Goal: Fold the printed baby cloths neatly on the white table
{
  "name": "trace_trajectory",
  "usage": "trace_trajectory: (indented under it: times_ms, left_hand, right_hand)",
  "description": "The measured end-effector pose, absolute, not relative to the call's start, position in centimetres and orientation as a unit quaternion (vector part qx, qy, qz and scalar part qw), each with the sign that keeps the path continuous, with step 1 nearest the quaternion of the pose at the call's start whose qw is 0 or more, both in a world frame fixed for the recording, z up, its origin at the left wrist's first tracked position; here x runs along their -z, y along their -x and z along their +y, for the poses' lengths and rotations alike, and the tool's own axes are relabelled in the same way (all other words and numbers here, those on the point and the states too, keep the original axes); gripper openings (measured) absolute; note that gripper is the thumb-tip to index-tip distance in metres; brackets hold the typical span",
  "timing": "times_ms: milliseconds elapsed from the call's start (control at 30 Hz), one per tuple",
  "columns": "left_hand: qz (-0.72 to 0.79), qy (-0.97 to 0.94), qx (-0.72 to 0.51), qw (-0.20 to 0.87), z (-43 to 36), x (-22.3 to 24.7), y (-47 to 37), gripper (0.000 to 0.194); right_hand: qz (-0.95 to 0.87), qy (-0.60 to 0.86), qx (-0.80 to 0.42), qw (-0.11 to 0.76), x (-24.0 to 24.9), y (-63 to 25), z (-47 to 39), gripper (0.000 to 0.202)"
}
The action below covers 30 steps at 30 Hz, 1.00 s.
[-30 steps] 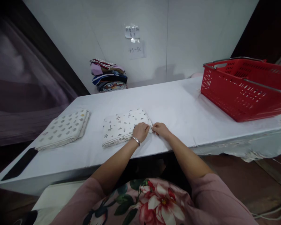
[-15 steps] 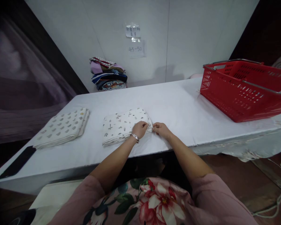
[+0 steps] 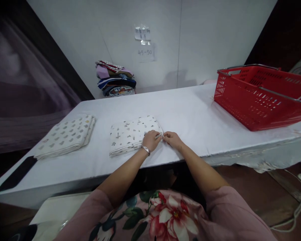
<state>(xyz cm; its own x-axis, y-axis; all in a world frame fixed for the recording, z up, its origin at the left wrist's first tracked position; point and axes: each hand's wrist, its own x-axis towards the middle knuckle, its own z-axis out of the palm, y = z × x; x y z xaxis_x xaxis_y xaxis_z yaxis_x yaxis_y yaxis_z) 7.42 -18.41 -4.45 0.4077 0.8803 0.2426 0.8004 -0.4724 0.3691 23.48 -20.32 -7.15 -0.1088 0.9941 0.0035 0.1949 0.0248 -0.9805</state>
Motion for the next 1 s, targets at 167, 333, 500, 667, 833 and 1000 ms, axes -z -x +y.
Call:
trace_trajectory:
  times_ms: [167,333,500,667,833,1000]
  left_hand:
    - [0.521,-0.827,-0.179,0.106,-18.1,4.0,-7.4,0.016]
    - [0.498,-0.850,-0.158,0.068,-18.3,3.1,-6.9,0.016]
    - [0.446,-0.887,-0.111,0.045,-18.6,2.4,-6.8,0.015]
    - [0.445,-0.887,-0.113,0.049,-18.6,3.1,-6.9,0.013]
    - [0.449,-0.879,-0.149,0.063,-18.4,3.9,-6.7,0.012]
    - [0.472,-0.855,-0.168,0.134,-18.1,3.7,-6.4,0.015]
  right_hand:
    - [-0.571,0.525,-0.467,0.424,7.3,-23.4,-20.1,0.021]
    - [-0.556,0.528,-0.481,0.425,6.8,-23.4,-20.0,0.020]
    - [-0.535,0.513,-0.513,0.432,6.2,-23.6,-20.1,0.019]
    - [-0.542,0.504,-0.524,0.422,6.1,-23.8,-20.0,0.021]
    - [-0.540,0.512,-0.524,0.413,6.4,-23.8,-19.8,0.024]
    - [-0.552,0.508,-0.520,0.409,6.4,-24.0,-19.9,0.025]
